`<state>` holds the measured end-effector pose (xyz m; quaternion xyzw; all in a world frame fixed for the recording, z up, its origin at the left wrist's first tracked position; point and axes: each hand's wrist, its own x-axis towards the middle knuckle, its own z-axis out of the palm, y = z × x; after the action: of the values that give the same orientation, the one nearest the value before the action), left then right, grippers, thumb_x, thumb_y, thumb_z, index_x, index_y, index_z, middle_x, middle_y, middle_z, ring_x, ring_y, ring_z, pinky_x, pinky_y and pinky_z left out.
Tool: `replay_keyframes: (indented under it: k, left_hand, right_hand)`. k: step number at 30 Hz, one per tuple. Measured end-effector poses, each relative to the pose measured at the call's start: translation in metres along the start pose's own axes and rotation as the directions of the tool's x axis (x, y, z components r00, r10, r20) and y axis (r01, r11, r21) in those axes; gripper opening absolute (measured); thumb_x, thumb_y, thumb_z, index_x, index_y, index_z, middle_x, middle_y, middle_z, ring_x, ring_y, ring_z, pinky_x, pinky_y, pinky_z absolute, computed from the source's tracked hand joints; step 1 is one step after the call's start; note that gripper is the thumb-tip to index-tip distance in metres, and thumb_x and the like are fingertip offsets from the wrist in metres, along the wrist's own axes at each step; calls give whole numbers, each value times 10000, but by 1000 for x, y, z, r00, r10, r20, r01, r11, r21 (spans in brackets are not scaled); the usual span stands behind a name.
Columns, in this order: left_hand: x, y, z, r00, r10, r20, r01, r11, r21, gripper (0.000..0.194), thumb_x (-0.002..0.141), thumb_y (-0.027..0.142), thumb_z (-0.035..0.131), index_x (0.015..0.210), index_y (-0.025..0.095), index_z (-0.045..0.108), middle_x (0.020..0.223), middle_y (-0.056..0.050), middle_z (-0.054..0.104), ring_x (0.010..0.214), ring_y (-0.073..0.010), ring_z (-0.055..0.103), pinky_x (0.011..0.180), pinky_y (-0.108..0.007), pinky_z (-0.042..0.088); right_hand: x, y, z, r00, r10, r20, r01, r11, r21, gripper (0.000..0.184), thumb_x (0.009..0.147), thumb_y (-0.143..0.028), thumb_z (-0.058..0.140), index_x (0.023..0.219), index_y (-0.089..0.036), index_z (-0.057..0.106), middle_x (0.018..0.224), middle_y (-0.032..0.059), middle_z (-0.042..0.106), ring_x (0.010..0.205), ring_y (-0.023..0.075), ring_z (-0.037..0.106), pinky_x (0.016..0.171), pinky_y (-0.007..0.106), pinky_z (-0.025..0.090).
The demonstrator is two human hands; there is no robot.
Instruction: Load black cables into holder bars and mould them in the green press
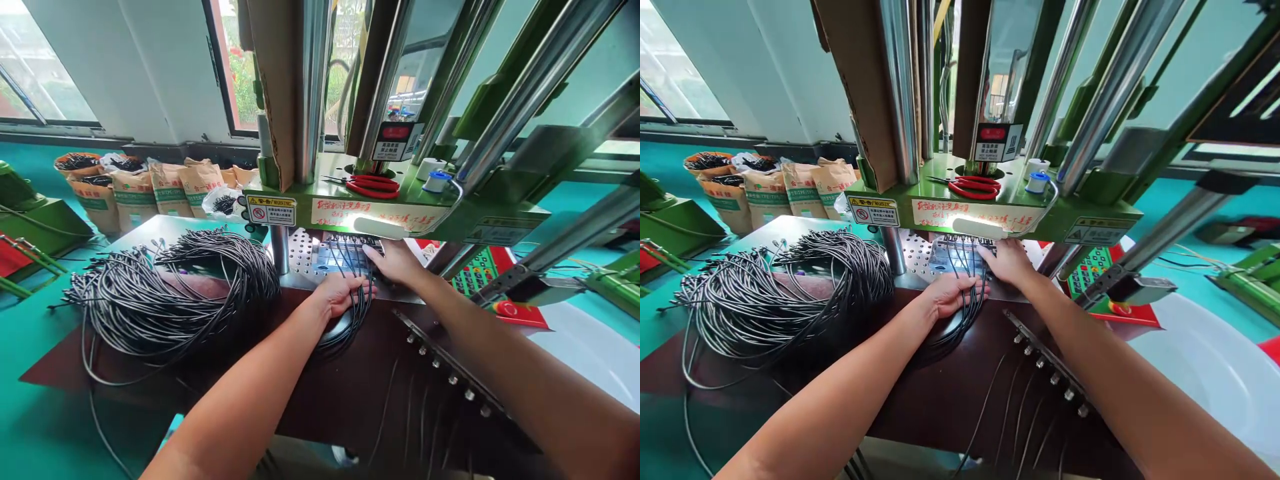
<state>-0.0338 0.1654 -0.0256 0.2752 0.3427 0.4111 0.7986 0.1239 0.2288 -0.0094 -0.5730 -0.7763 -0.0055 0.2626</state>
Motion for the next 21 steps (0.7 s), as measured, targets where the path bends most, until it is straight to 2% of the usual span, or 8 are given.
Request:
replay_keyframes:
  k: [6, 12, 16, 21]
  left_hand:
    - [2, -1, -2, 1000, -9, -10, 9, 1000, -21, 181, 873, 29, 478, 720, 88, 554, 695, -58, 618, 669, -162, 664, 775, -370, 531]
    - [3, -1, -2, 1000, -17, -22, 16, 999, -36, 197, 872, 12, 455, 717, 80, 556, 703, -65, 630, 639, -146, 655, 759, -357, 541]
    - [2, -1, -2, 999, -25, -26, 24, 999, -42, 196, 870, 5, 453, 721, 78, 557, 674, -57, 625, 637, -148, 658, 756, -348, 544]
    - [4, -1, -4, 1000, -9, -20, 9, 1000, -25, 156, 857, 10, 486, 739, 78, 562, 723, -71, 638, 680, -165, 668, 774, -362, 539]
  right_hand:
    - [43, -6, 19, 996, 90, -18, -90, 996, -14, 546, 879, -527, 456, 1279, -168, 555, 1259, 130, 607, 1235, 308, 473, 1057, 432, 323]
    - [71, -26, 37, 992, 128, 2, -128, 992, -10, 439, 927, -479, 404, 1242, -230, 582, 1248, 87, 621, 1212, 282, 492, 1045, 449, 332]
    - [80, -27, 41, 992, 118, 32, -118, 993, -11, 376, 918, -427, 497, 1209, -203, 574, 1294, 98, 564, 1159, 252, 526, 1013, 496, 359]
    - [77, -20, 31, 994, 101, 45, -100, 995, -19, 322, 915, -360, 536, 1188, -193, 563, 1262, 90, 550, 1082, 232, 558, 928, 470, 449]
